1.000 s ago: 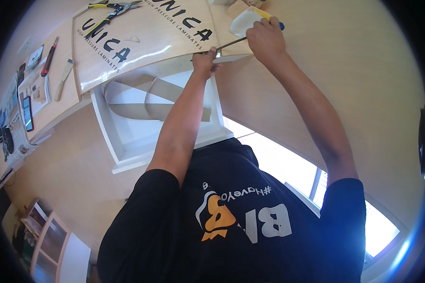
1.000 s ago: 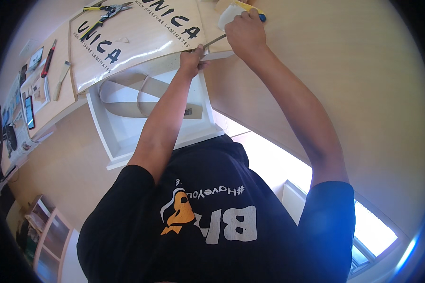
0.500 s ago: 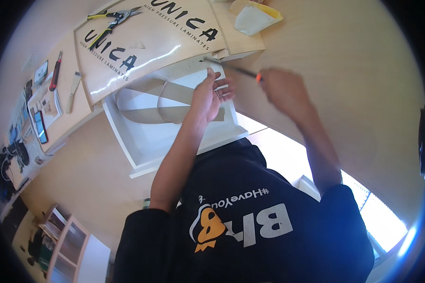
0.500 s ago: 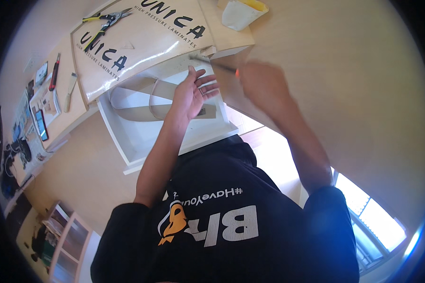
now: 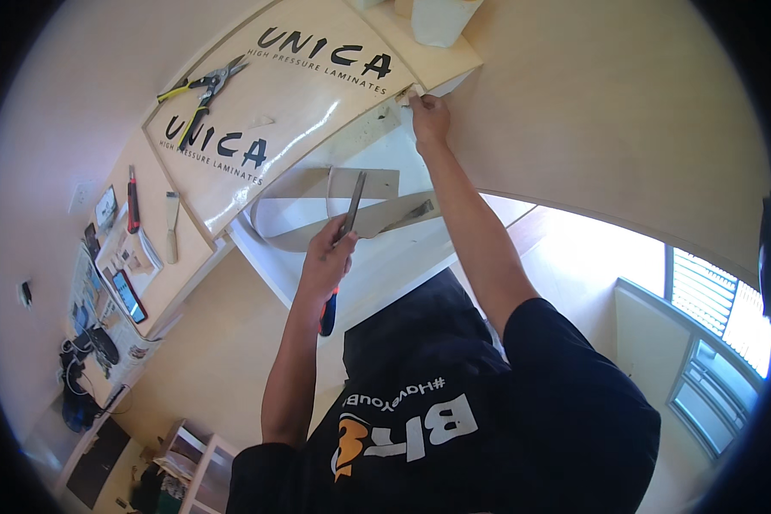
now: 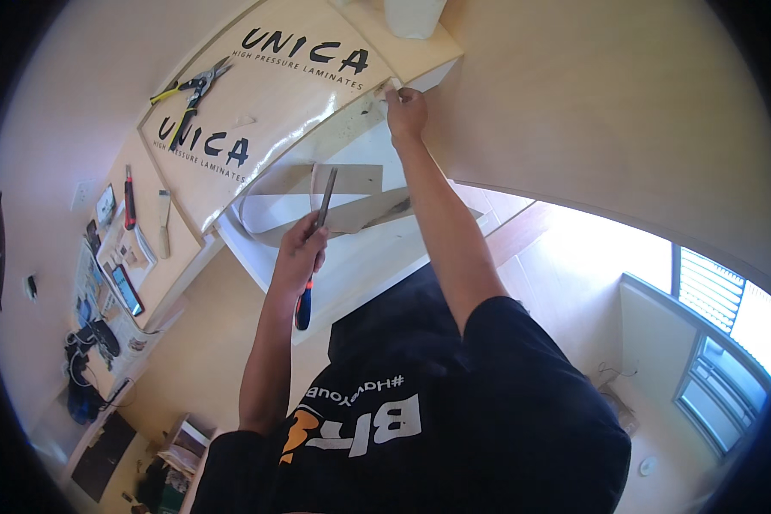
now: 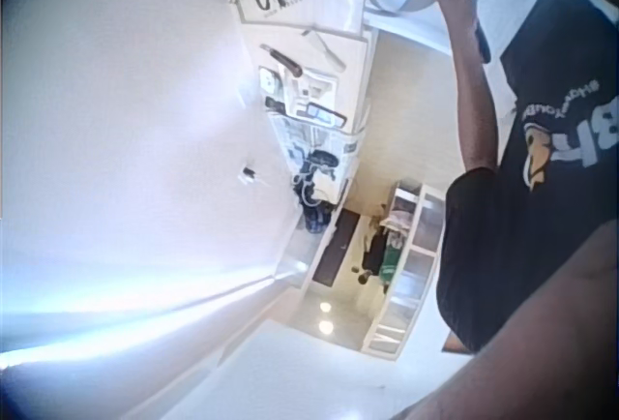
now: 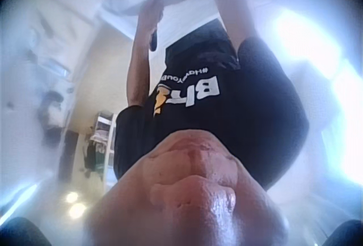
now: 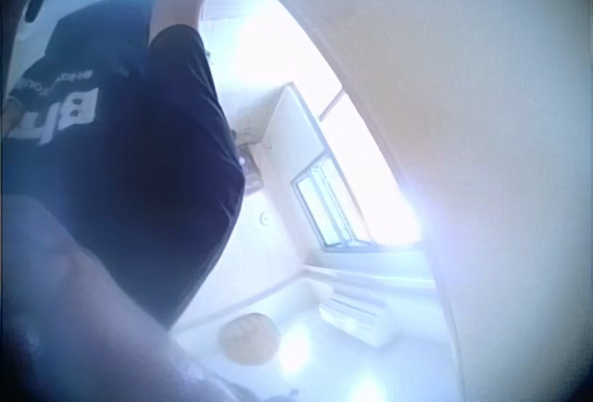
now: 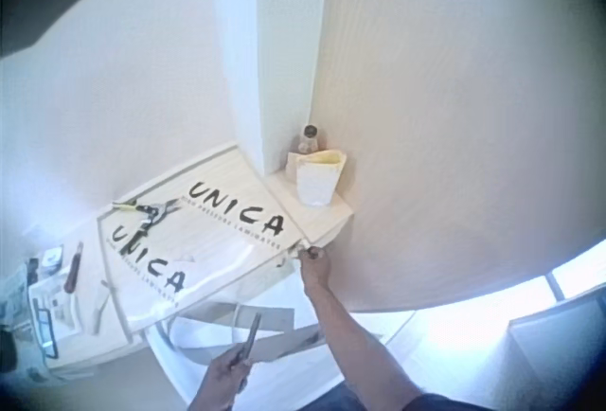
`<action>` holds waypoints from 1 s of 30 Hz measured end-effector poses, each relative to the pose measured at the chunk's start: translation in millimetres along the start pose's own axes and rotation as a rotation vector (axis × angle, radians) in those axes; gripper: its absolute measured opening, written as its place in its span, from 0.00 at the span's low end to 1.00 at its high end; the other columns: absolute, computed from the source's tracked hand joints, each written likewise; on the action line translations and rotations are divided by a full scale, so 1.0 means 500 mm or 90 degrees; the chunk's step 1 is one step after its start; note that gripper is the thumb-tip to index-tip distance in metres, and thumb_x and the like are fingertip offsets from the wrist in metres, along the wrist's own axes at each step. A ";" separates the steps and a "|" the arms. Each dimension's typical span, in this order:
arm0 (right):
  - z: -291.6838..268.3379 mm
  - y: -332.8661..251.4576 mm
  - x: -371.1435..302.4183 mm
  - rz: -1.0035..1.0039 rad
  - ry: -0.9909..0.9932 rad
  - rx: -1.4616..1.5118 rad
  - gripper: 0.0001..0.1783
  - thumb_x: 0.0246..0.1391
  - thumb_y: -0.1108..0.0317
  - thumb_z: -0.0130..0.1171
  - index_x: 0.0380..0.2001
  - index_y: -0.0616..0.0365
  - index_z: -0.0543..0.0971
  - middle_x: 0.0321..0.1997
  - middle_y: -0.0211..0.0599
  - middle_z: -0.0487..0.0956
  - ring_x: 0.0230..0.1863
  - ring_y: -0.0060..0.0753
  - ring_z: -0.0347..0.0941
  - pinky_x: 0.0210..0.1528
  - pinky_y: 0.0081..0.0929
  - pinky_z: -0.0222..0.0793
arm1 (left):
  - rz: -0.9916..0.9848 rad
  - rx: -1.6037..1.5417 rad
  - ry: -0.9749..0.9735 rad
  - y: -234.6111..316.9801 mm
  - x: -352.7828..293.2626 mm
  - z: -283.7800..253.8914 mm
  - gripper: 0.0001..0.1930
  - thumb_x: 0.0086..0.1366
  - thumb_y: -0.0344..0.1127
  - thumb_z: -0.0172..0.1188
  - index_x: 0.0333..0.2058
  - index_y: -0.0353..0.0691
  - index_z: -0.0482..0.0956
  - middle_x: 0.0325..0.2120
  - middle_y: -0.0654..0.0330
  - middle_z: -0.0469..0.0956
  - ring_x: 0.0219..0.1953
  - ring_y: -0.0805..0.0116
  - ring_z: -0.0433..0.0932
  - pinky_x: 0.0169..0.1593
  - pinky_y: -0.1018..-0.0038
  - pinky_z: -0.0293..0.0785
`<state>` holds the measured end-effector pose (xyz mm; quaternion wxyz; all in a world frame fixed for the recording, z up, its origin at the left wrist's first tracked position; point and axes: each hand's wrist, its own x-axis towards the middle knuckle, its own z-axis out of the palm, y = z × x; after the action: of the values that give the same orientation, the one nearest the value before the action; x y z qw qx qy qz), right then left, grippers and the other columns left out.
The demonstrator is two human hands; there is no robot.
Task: The person trims excess laminate from a white cabinet door using pliers and a flat metal tool. They retrieve tools from a purple bag and a blue backpack, then repeatedly cut and scrape the laminate edges to remove overhang.
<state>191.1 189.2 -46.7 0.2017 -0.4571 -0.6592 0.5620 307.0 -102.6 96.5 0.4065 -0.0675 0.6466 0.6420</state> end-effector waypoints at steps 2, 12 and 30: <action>0.018 0.007 0.011 -0.023 0.055 -0.063 0.20 0.51 0.56 0.72 0.34 0.64 0.79 0.40 0.46 0.82 0.42 0.42 0.79 0.45 0.39 0.73 | -0.037 0.031 0.014 -0.018 -0.023 -0.017 0.23 0.71 0.35 0.58 0.62 0.32 0.71 0.24 0.68 0.67 0.16 0.84 0.63 0.19 0.82 0.57; 0.008 -0.002 0.022 -0.112 0.015 -0.167 0.12 0.46 0.64 0.70 0.26 0.61 0.79 0.32 0.49 0.79 0.37 0.53 0.78 0.41 0.44 0.72 | -0.099 0.006 0.043 -0.085 -0.055 -0.001 0.23 0.72 0.34 0.56 0.63 0.33 0.70 0.24 0.66 0.70 0.16 0.81 0.65 0.19 0.82 0.60; -0.224 0.116 0.081 0.051 -0.004 -0.195 0.10 0.54 0.70 0.66 0.38 0.62 0.80 0.35 0.42 0.83 0.34 0.36 0.83 0.37 0.33 0.79 | -0.118 0.003 0.081 -0.071 -0.113 0.023 0.24 0.72 0.36 0.55 0.63 0.30 0.68 0.26 0.65 0.71 0.17 0.81 0.65 0.20 0.81 0.60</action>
<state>280.1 282.5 -78.4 0.1051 -0.5068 -0.7189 0.4639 371.1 -122.8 105.3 0.4220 -0.1668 0.6636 0.5948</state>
